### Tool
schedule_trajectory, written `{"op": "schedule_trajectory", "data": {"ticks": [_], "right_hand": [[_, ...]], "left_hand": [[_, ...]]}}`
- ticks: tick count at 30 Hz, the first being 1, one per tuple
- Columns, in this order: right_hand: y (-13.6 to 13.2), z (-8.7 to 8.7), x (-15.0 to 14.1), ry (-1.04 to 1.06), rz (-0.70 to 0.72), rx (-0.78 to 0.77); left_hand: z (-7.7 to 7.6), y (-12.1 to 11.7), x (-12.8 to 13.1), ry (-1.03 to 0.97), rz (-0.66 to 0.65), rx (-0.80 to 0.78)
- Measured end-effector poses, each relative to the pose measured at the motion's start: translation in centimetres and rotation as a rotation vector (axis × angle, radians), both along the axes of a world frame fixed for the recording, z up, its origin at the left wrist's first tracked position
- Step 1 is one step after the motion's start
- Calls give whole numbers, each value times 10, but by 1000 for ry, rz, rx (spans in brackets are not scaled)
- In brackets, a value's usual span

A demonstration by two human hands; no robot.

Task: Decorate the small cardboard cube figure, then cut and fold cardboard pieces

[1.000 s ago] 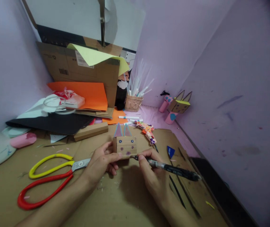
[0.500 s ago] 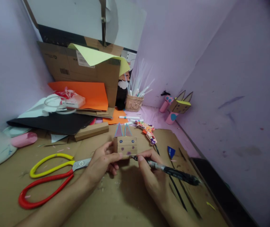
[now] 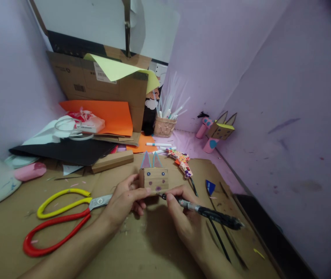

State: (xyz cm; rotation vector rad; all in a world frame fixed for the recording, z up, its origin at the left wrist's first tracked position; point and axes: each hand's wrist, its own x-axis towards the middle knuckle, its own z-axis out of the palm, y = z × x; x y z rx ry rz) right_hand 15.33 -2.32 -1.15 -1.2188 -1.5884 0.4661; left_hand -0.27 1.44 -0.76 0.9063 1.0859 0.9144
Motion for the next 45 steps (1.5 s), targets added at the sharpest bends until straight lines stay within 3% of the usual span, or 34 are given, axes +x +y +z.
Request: {"op": "schedule_trajectory", "data": {"ticks": [4,12,18,21,26,30,36,45], "right_hand": [[-1,0,1,49,17,-30],[4,3,5,212,-134,-18],[13,9,6,584,-139,-123],[19,8,9,668,-125,-189],[26,-7,4,562,23,-204],[24,-13,1,477,31,-143],[15,-3,1,243,-9,-62],[12,8,-2,217,-34,-27]], "left_hand": [[0,0,0,-3,-7,12],[-1,2,-1,-7,-31,27],[3,4,-9,-208,-21,-70],[3,4,-12,-222,-30,-59],[3,3,-10,-225,-39,-18],[3,3,-9,-223,-31,-9],[1,4,-10,-214,-9,29],[-1,5,-8,-216,-11,131]]}}
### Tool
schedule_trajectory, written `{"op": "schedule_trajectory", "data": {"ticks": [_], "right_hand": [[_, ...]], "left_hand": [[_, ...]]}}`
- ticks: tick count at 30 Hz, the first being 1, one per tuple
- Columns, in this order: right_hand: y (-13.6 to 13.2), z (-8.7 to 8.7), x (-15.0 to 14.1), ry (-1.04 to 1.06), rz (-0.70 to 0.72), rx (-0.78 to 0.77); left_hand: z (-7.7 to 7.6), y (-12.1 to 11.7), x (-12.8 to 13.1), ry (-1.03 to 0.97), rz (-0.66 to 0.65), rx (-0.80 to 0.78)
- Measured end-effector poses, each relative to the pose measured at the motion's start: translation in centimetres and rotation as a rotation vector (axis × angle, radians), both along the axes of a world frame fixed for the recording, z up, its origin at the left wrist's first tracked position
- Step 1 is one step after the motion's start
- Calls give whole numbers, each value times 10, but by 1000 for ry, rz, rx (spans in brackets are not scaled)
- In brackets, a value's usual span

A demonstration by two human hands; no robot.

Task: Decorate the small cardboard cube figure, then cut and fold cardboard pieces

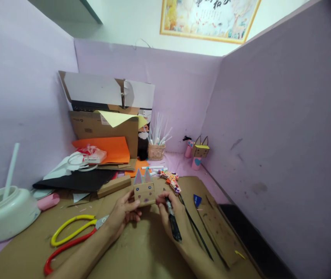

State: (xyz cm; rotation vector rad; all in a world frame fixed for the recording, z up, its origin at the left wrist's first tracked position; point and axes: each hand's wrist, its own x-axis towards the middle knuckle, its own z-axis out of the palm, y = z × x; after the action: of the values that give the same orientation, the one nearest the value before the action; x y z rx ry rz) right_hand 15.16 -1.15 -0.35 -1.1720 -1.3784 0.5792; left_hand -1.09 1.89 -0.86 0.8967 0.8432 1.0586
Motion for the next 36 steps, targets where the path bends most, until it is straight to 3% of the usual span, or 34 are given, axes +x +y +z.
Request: {"op": "schedule_trajectory", "data": {"ticks": [4,9,13,17,23,28,33,36], "right_hand": [[8,-7,6,169,37,-34],[5,-1,11,412,311,-98],[3,5,15,404,365,-120],[12,0,18,357,417,-145],[13,2,23,310,316,-170],[18,18,51,223,147,-110],[55,39,98,134,8,-47],[84,41,115,93,-55,-11]], "left_hand": [[-2,3,0,-9,-66,27],[-4,3,-1,-12,-109,59],[-6,2,-2,21,-136,113],[-9,3,-1,81,-154,164],[-12,4,3,228,-87,141],[-15,2,2,343,-36,132],[-22,2,3,343,-32,116],[-26,4,3,348,-44,102]]}}
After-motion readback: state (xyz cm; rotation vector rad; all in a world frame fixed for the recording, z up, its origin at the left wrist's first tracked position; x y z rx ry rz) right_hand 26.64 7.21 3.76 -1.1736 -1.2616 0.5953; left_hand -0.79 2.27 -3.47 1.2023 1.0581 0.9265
